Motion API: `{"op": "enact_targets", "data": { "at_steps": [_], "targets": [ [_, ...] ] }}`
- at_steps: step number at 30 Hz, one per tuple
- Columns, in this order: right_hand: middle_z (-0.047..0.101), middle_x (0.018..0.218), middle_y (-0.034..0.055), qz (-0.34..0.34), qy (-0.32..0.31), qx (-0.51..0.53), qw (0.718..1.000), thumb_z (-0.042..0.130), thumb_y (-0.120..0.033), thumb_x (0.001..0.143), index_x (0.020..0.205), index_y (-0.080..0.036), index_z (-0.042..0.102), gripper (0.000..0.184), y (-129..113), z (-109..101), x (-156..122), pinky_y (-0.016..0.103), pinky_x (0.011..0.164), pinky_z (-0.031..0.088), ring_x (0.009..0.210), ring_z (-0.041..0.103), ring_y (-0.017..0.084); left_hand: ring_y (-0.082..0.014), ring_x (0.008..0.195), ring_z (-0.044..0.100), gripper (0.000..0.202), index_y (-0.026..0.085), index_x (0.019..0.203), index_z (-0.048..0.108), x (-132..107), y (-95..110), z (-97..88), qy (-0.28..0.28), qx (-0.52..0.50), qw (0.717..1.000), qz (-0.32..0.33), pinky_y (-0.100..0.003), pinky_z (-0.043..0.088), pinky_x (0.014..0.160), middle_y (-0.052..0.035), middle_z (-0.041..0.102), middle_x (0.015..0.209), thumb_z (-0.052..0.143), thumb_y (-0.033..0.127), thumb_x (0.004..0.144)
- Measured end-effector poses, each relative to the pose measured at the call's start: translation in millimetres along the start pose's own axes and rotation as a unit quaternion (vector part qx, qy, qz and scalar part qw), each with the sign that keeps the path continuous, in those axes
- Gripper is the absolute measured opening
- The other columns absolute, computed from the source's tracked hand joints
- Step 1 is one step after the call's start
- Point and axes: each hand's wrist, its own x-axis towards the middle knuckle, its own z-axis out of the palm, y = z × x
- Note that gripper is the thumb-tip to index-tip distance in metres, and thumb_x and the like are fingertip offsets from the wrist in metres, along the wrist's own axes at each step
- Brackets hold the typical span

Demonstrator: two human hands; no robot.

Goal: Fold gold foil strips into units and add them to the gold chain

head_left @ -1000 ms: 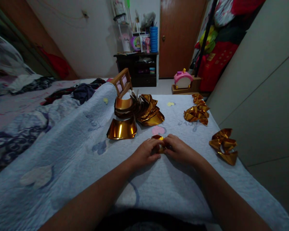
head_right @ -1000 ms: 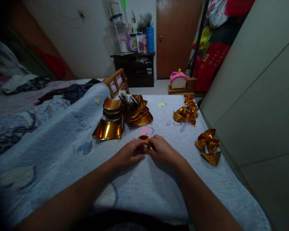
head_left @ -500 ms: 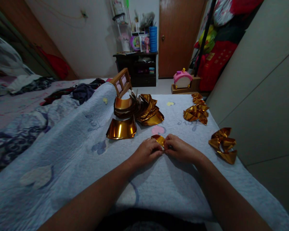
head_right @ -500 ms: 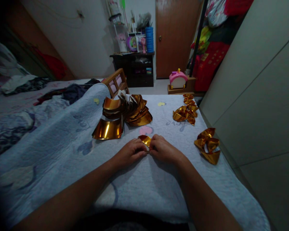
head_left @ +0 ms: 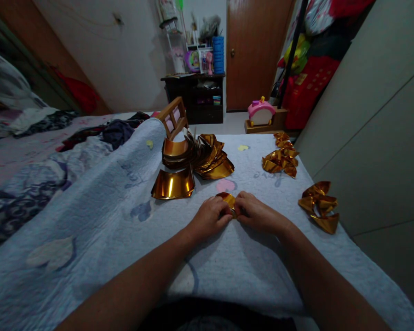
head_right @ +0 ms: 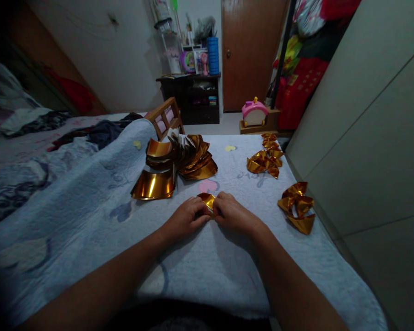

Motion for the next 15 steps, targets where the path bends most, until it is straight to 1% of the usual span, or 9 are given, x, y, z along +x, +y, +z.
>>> {"op": "enact_targets", "data": {
  "at_steps": [3,7,11,15],
  "targets": [
    [0.055,0.088,0.0032,0.004,0.009,0.001,1.000,0.061,-0.012,0.080,0.078,-0.020,0.052,0.012,0.8,-0.5,-0.2,0.032,0.078,0.043,0.085,0.051,0.019,-0.0211,0.088,0.059,0.004,0.019,0.081,0.064,1.1,0.0,0.1,0.001,0.001,1.000,-0.001,-0.034,0.044,0.080,-0.0028,0.064,0.085,0.065,0.018,0.085],
    [0.057,0.089,0.0033,0.019,0.018,0.016,1.000,0.064,-0.021,0.084,0.082,-0.021,0.053,0.011,-1.1,-0.8,0.4,0.033,0.075,0.043,0.083,0.053,0.019,-0.0212,0.088,0.059,0.005,0.018,0.079,0.064,1.9,1.0,-0.7,0.000,-0.007,1.000,-0.011,-0.034,0.044,0.080,-0.0034,0.064,0.085,0.067,0.018,0.083],
    [0.058,0.088,0.0035,0.050,0.037,0.006,0.998,0.064,-0.019,0.083,0.081,-0.021,0.052,0.012,-3.3,3.8,3.5,0.032,0.073,0.042,0.081,0.053,0.019,-0.0210,0.087,0.059,0.007,0.018,0.078,0.063,1.9,1.5,-0.7,0.002,-0.012,1.000,-0.015,-0.034,0.043,0.080,-0.0031,0.064,0.083,0.067,0.017,0.083],
    [0.057,0.086,0.0039,0.060,0.045,-0.013,0.997,0.063,-0.018,0.083,0.079,-0.021,0.051,0.013,-4.7,7.1,6.3,0.033,0.073,0.040,0.080,0.051,0.019,-0.0209,0.086,0.059,0.006,0.018,0.080,0.063,1.8,2.2,-1.1,0.002,-0.011,1.000,-0.010,-0.033,0.043,0.079,-0.0029,0.064,0.084,0.068,0.016,0.083]
  ]
}}
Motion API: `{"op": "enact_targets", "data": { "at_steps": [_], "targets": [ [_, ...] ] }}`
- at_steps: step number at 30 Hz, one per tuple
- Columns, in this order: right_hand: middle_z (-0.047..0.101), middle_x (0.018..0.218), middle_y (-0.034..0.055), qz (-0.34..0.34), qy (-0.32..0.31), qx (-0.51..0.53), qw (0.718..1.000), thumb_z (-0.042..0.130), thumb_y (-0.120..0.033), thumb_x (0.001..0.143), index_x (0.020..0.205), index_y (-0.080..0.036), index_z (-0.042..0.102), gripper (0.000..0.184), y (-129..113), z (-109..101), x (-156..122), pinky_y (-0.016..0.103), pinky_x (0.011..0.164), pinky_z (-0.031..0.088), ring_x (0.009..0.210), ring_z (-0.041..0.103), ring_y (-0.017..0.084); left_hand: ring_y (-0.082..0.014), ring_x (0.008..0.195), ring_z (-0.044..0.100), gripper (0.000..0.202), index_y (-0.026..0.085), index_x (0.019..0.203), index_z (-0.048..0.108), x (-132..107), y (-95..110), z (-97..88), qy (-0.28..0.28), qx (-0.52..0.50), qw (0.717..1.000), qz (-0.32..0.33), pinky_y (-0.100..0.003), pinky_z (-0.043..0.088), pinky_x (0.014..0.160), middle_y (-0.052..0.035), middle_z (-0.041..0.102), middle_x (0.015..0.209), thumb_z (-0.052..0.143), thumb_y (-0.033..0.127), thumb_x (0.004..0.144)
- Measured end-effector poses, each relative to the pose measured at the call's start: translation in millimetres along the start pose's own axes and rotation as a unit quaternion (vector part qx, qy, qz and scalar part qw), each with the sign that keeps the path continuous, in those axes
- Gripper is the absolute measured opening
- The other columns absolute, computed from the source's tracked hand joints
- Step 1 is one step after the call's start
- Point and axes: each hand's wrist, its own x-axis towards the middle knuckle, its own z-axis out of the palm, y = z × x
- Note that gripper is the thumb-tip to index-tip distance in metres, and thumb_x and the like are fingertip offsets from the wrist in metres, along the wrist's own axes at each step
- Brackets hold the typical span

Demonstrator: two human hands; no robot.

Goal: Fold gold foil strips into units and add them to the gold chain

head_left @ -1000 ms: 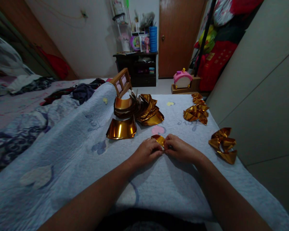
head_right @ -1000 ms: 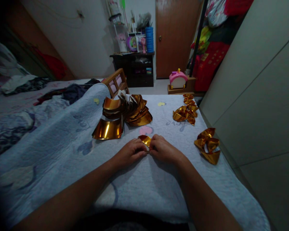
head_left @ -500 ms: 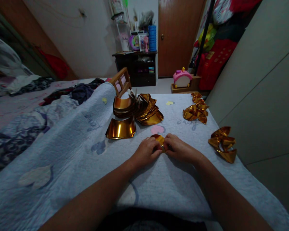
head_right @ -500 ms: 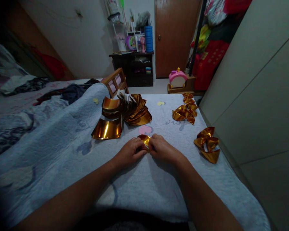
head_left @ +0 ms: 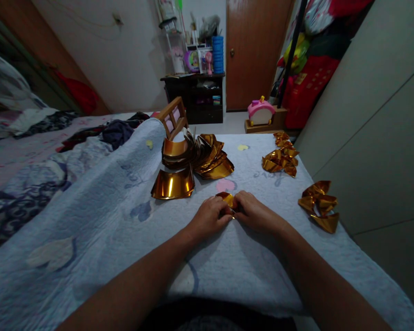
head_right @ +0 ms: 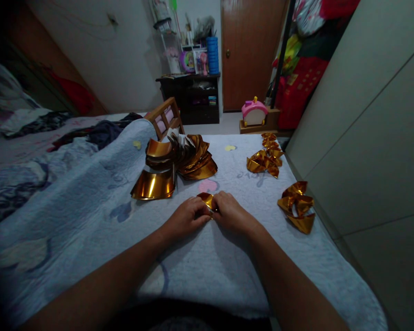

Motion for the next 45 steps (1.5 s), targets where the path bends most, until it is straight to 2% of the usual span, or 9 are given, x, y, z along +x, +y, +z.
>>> {"op": "enact_targets", "data": {
  "at_steps": [4,6,10,21,45],
  "targets": [
    [0.057,0.087,0.0043,0.005,-0.006,-0.004,1.000,0.064,-0.017,0.082,0.080,-0.021,0.052,0.012,-0.5,0.0,0.3,0.033,0.075,0.039,0.081,0.051,0.020,-0.0212,0.087,0.058,0.007,0.018,0.088,0.064,-0.1,1.5,-0.3,0.006,0.000,1.000,-0.010,-0.033,0.044,0.078,-0.0037,0.064,0.088,0.069,0.016,0.082],
    [0.058,0.088,0.0045,0.004,-0.004,-0.004,1.000,0.065,-0.017,0.081,0.080,-0.020,0.052,0.013,0.2,0.5,0.0,0.032,0.075,0.039,0.082,0.051,0.020,-0.0210,0.087,0.058,0.002,0.017,0.086,0.063,-0.1,1.6,0.4,0.006,0.002,1.000,-0.010,-0.033,0.044,0.079,-0.0040,0.064,0.088,0.066,0.017,0.086],
    [0.058,0.088,0.0049,-0.003,0.004,-0.010,1.000,0.063,-0.017,0.082,0.081,-0.021,0.051,0.013,2.6,3.0,-0.8,0.033,0.075,0.039,0.082,0.051,0.020,-0.0207,0.086,0.058,0.010,0.017,0.083,0.061,-0.2,-0.6,4.2,0.013,0.016,1.000,-0.006,-0.033,0.043,0.079,-0.0044,0.064,0.087,0.058,0.019,0.093],
    [0.057,0.089,0.0055,-0.015,0.000,-0.024,1.000,0.061,-0.019,0.085,0.082,-0.020,0.049,0.012,0.3,3.1,-1.7,0.033,0.077,0.040,0.083,0.050,0.020,-0.0216,0.088,0.057,0.007,0.018,0.083,0.058,-0.4,-5.1,10.7,0.030,0.054,0.998,-0.003,-0.035,0.043,0.081,-0.0047,0.064,0.089,0.063,0.014,0.086],
    [0.056,0.086,0.0049,-0.030,0.021,-0.058,0.998,0.058,-0.018,0.086,0.081,-0.021,0.048,0.012,0.4,10.6,0.4,0.034,0.075,0.036,0.080,0.047,0.020,-0.0217,0.088,0.058,0.007,0.019,0.083,0.057,-0.2,-4.1,12.7,0.037,0.076,0.996,-0.002,-0.035,0.044,0.081,-0.0049,0.064,0.089,0.059,0.015,0.088]
  ]
}}
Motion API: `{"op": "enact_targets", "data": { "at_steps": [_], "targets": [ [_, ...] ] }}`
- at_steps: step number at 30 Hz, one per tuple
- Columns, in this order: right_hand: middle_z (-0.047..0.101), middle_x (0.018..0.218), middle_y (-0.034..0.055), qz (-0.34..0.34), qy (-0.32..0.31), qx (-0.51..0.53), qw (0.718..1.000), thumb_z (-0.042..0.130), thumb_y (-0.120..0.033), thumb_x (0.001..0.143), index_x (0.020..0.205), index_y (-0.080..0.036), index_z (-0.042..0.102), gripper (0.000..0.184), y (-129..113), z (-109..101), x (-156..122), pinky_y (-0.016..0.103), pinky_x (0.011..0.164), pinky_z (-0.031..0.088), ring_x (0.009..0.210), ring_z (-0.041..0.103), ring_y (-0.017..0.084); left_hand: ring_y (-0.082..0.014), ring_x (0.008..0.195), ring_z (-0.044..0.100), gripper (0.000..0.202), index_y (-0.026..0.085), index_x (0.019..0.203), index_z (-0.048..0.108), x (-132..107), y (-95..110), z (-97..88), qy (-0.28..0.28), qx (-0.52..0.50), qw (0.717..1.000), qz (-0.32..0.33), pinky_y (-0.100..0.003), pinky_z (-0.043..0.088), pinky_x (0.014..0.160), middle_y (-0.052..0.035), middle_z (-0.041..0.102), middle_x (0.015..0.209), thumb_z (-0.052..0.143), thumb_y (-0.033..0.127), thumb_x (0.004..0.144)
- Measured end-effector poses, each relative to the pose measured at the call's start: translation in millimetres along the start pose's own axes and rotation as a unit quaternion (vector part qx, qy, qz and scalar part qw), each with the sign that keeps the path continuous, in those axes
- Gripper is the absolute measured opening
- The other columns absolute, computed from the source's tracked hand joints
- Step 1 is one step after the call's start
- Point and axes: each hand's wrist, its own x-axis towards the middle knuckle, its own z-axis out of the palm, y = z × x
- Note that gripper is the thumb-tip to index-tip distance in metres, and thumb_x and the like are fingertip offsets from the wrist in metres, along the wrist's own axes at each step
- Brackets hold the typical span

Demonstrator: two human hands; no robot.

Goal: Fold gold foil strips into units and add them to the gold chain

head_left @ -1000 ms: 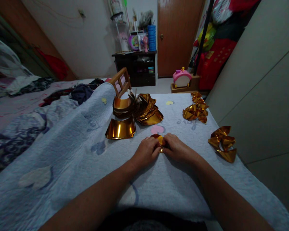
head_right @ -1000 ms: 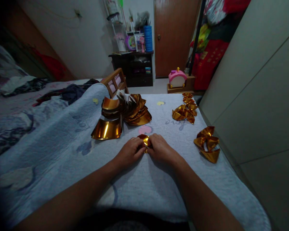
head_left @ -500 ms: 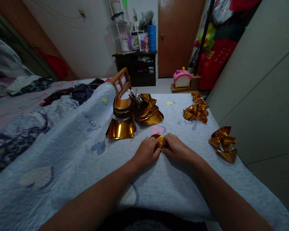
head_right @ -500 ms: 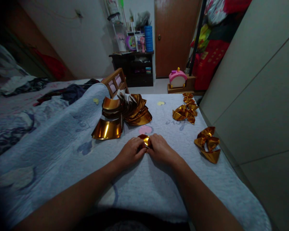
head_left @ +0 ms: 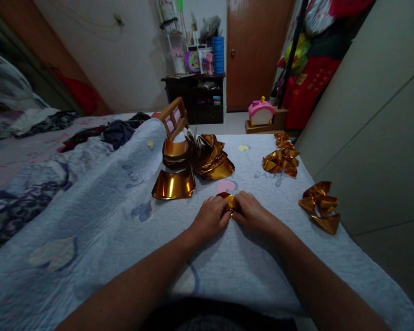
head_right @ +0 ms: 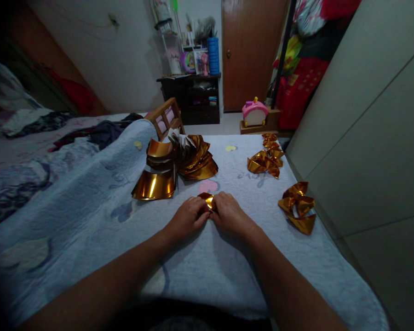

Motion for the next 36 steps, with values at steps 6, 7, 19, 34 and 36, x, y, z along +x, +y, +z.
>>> {"op": "enact_targets", "data": {
  "at_steps": [6,7,19,34,36],
  "targets": [
    [0.056,0.087,0.0046,0.002,0.005,-0.003,1.000,0.058,-0.017,0.085,0.083,-0.020,0.051,0.009,2.6,2.8,-0.9,0.034,0.076,0.036,0.081,0.048,0.020,-0.0224,0.088,0.057,0.007,0.019,0.083,0.056,0.7,1.5,-1.1,-0.004,0.005,1.000,-0.009,-0.036,0.044,0.082,-0.0054,0.064,0.090,0.059,0.016,0.088],
    [0.057,0.087,0.0045,0.002,0.008,-0.006,1.000,0.058,-0.016,0.085,0.082,-0.020,0.051,0.009,3.3,3.8,-0.8,0.034,0.076,0.036,0.081,0.048,0.020,-0.0224,0.088,0.057,0.007,0.019,0.083,0.056,0.8,1.9,-1.4,-0.005,0.005,1.000,-0.010,-0.036,0.044,0.081,-0.0054,0.064,0.089,0.059,0.015,0.087],
    [0.058,0.089,0.0052,0.005,0.003,-0.027,1.000,0.056,-0.016,0.087,0.085,-0.020,0.052,0.006,-0.3,4.7,-1.5,0.034,0.077,0.035,0.082,0.047,0.020,-0.0225,0.089,0.058,0.006,0.020,0.086,0.054,-0.2,4.1,-3.1,0.000,-0.016,1.000,-0.017,-0.037,0.045,0.082,-0.0047,0.064,0.091,0.058,0.015,0.087],
    [0.061,0.103,0.0108,0.018,-0.017,-0.045,0.999,0.055,-0.017,0.090,0.098,-0.018,0.055,0.008,-2.5,5.5,-1.5,0.037,0.083,0.037,0.091,0.050,0.024,-0.0233,0.094,0.057,0.004,0.020,0.093,0.057,-0.8,0.5,0.5,-0.011,0.011,1.000,-0.001,-0.038,0.044,0.085,-0.0056,0.064,0.098,0.058,0.017,0.091],
    [0.061,0.107,0.0117,0.029,-0.026,-0.035,0.999,0.055,-0.015,0.090,0.104,-0.017,0.055,0.014,-2.6,5.1,-2.0,0.037,0.085,0.038,0.094,0.050,0.024,-0.0235,0.094,0.057,0.006,0.020,0.096,0.058,-0.8,0.4,0.5,-0.012,0.010,1.000,-0.001,-0.038,0.044,0.085,-0.0059,0.064,0.099,0.058,0.016,0.091]
  ]
}}
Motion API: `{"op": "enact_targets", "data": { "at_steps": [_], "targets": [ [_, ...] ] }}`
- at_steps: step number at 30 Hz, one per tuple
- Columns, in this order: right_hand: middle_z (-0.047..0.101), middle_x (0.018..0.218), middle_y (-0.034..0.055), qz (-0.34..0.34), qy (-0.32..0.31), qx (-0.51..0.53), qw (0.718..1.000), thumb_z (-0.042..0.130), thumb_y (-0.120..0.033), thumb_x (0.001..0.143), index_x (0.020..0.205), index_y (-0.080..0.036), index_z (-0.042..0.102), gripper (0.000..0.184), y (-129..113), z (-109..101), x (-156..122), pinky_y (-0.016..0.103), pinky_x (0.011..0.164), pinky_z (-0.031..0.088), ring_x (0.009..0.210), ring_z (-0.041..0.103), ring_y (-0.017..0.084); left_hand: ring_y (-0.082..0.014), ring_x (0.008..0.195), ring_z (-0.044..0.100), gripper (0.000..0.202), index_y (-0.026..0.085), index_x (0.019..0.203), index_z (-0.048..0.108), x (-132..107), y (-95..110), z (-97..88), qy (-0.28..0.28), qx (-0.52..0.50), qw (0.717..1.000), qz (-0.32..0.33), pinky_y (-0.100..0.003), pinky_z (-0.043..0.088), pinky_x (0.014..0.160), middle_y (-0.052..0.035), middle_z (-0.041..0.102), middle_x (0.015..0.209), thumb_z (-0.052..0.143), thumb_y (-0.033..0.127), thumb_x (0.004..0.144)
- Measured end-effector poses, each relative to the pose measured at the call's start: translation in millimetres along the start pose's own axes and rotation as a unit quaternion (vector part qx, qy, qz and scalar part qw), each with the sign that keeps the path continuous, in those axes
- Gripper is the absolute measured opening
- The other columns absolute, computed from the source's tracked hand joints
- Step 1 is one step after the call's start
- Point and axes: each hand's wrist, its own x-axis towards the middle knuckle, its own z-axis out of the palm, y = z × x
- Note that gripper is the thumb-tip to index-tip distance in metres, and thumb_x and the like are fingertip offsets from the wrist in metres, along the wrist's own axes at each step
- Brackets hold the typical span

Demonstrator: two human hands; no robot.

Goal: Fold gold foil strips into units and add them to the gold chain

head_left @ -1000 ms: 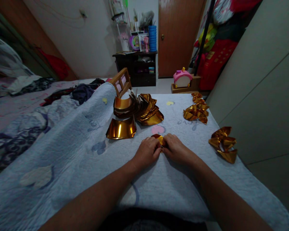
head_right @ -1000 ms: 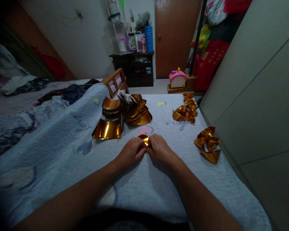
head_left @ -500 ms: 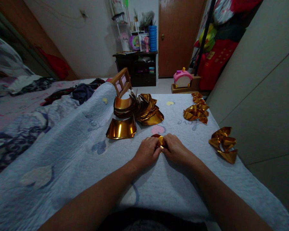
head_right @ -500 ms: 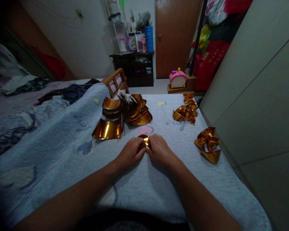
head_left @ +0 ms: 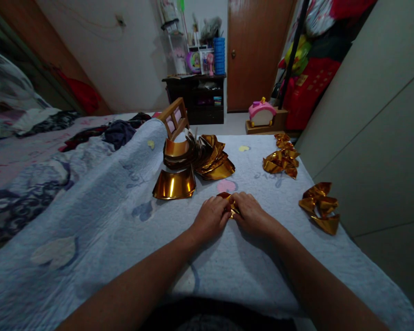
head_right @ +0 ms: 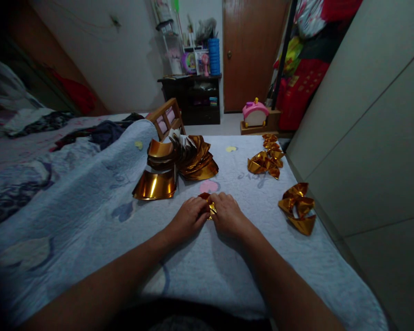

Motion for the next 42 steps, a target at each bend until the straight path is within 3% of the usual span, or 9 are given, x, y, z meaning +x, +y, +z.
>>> {"op": "enact_targets", "data": {
  "at_steps": [7,12,16,23,28,34,42],
  "targets": [
    [0.060,0.112,0.0114,-0.003,-0.007,0.017,1.000,0.054,-0.010,0.087,0.118,-0.018,0.055,0.032,3.7,0.1,-1.1,0.038,0.089,0.038,0.100,0.051,0.024,-0.0235,0.093,0.057,0.005,0.020,0.093,0.058,-0.9,-3.4,1.8,0.003,0.005,1.000,0.005,-0.037,0.044,0.085,-0.0062,0.064,0.098,0.056,0.016,0.092],
    [0.061,0.109,0.0108,-0.007,-0.005,0.025,1.000,0.051,-0.006,0.083,0.116,-0.019,0.055,0.036,5.5,1.8,-2.6,0.038,0.088,0.039,0.097,0.051,0.024,-0.0232,0.092,0.057,0.004,0.019,0.092,0.058,-0.5,-2.2,0.9,-0.001,0.000,1.000,0.005,-0.037,0.044,0.084,-0.0064,0.064,0.097,0.058,0.015,0.091],
    [0.062,0.106,0.0096,-0.028,0.018,0.049,0.998,0.049,-0.007,0.083,0.108,-0.020,0.054,0.028,6.6,-1.7,-4.2,0.037,0.086,0.040,0.093,0.051,0.023,-0.0231,0.091,0.056,0.004,0.019,0.090,0.059,-0.3,-0.1,-1.7,-0.008,-0.001,1.000,-0.001,-0.036,0.044,0.083,-0.0062,0.063,0.095,0.058,0.016,0.091],
    [0.062,0.092,0.0038,-0.003,-0.024,0.150,0.988,0.045,-0.002,0.075,0.089,-0.021,0.054,0.026,12.0,-20.3,-3.9,0.032,0.077,0.044,0.085,0.054,0.019,-0.0238,0.098,0.056,0.009,0.020,0.097,0.063,-5.5,-4.5,-16.2,-0.048,-0.043,0.997,0.044,-0.038,0.044,0.087,-0.0068,0.064,0.103,0.063,0.021,0.089],
    [0.060,0.089,0.0041,-0.031,-0.023,0.116,0.993,0.048,-0.002,0.073,0.083,-0.020,0.055,0.022,11.5,-21.6,-3.3,0.032,0.079,0.044,0.087,0.055,0.020,-0.0237,0.102,0.056,0.013,0.021,0.101,0.065,-6.9,-7.9,-22.1,-0.060,-0.052,0.995,0.065,-0.037,0.045,0.091,-0.0067,0.064,0.105,0.065,0.020,0.088],
    [0.057,0.092,0.0058,-0.053,-0.027,0.066,0.996,0.061,-0.015,0.082,0.083,-0.019,0.056,0.007,5.7,-19.5,-4.4,0.034,0.080,0.043,0.088,0.052,0.020,-0.0220,0.098,0.058,0.008,0.019,0.099,0.067,-6.3,-7.0,-20.1,-0.050,-0.018,0.994,0.091,-0.034,0.047,0.087,-0.0074,0.066,0.104,0.062,0.020,0.093],
    [0.058,0.095,0.0074,-0.050,-0.040,0.076,0.995,0.057,-0.011,0.088,0.085,-0.018,0.059,0.008,6.7,-18.6,-2.5,0.036,0.085,0.044,0.092,0.052,0.022,-0.0206,0.093,0.060,0.013,0.019,0.100,0.070,-6.6,-8.3,-16.9,-0.030,0.024,0.990,0.133,-0.032,0.048,0.082,-0.0064,0.068,0.097,0.059,0.023,0.097]
  ]
}}
